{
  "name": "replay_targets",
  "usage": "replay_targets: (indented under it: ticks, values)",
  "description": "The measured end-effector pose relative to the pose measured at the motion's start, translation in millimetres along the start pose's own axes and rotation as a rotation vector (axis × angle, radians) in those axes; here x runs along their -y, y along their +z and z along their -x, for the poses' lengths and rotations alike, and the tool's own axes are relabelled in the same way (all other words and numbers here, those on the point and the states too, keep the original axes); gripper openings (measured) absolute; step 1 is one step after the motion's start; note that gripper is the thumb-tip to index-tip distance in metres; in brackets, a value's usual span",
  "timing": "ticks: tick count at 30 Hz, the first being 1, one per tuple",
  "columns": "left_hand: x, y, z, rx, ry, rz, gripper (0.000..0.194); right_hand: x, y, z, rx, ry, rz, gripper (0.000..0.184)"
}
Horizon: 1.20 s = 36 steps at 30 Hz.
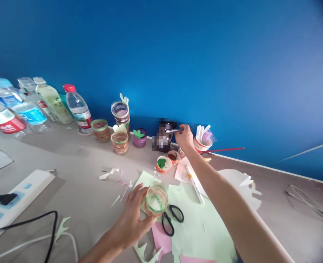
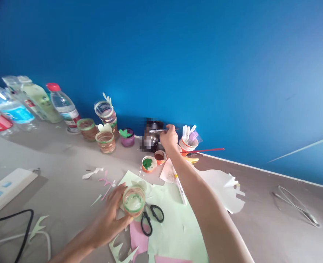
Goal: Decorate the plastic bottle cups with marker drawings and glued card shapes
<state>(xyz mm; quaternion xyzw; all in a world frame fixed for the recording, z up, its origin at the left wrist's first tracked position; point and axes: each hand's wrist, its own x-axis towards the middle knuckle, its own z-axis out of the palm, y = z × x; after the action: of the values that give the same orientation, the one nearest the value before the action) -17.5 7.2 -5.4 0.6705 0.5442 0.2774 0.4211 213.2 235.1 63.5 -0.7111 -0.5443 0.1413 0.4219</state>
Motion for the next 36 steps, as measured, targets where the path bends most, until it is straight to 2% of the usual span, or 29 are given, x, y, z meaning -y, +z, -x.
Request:
replay_targets:
  ticks: [2,5,8,12,17,21,24,25,27,29,31,33,36]
  values:
    - [-0.2,0.1,0.8,0.007,0.025,-0.090,0.059,-1.4,6.2,-0.1,-0.018,0.016,-0.017,0.037]
    - [-0.8,-1.7,2.0,0.038,0.044,-0.092,0.073,-3.3,16.3,0.3,-0.034,0.027,-0.057,0.040]
    - [4.1,-2.4,3.4,0.081,0.028,0.054,0.088,-6.8,23.9,-0.7,-0.051,0.019,-0.111,0.040]
    - [9.7,-3.2,4.8,0.044,0.036,0.305,0.106,-13.1,25.9,-0.6,-0.059,-0.012,-0.193,0.037]
    - [2.5,-9.5,4.3,-0.076,0.095,0.550,0.094,-8.2,17.0,2.6,-0.065,-0.054,-0.280,0.030]
    - [1.1,-17.8,-0.5,-0.177,0.069,0.706,0.077,16.5,-6.0,-0.1,-0.076,-0.075,-0.366,0.025]
    - [1.6,-24.4,-6.8,-0.260,0.094,0.841,0.062,43.6,-40.6,7.3,-0.065,-0.103,-0.446,0.023]
    - [0.3,-26.7,-8.8,-0.276,0.107,0.899,0.057,52.7,-54.9,14.7,-0.040,-0.127,-0.490,0.022]
    - [-5.5,-32.1,-11.3,-0.299,0.149,1.031,0.051,69.5,-84.1,38.0,0.117,-0.182,-0.673,0.022]
    - [-14.8,-38.1,-10.3,-0.240,0.169,1.150,0.053,83.0,-108.3,70.2,0.249,-0.159,-0.752,0.025]
    - [-25.0,-43.3,-5.2,-0.081,0.154,1.253,0.060,92.6,-121.6,105.0,0.380,-0.069,-0.807,0.027]
    - [-33.2,-46.2,2.6,0.110,0.131,1.309,0.070,98.6,-122.0,135.1,0.489,0.003,-0.846,0.025]
    - [-38.3,-44.8,12.7,0.424,0.114,1.344,0.086,101.8,-105.3,162.1,0.512,0.064,-0.831,0.018]
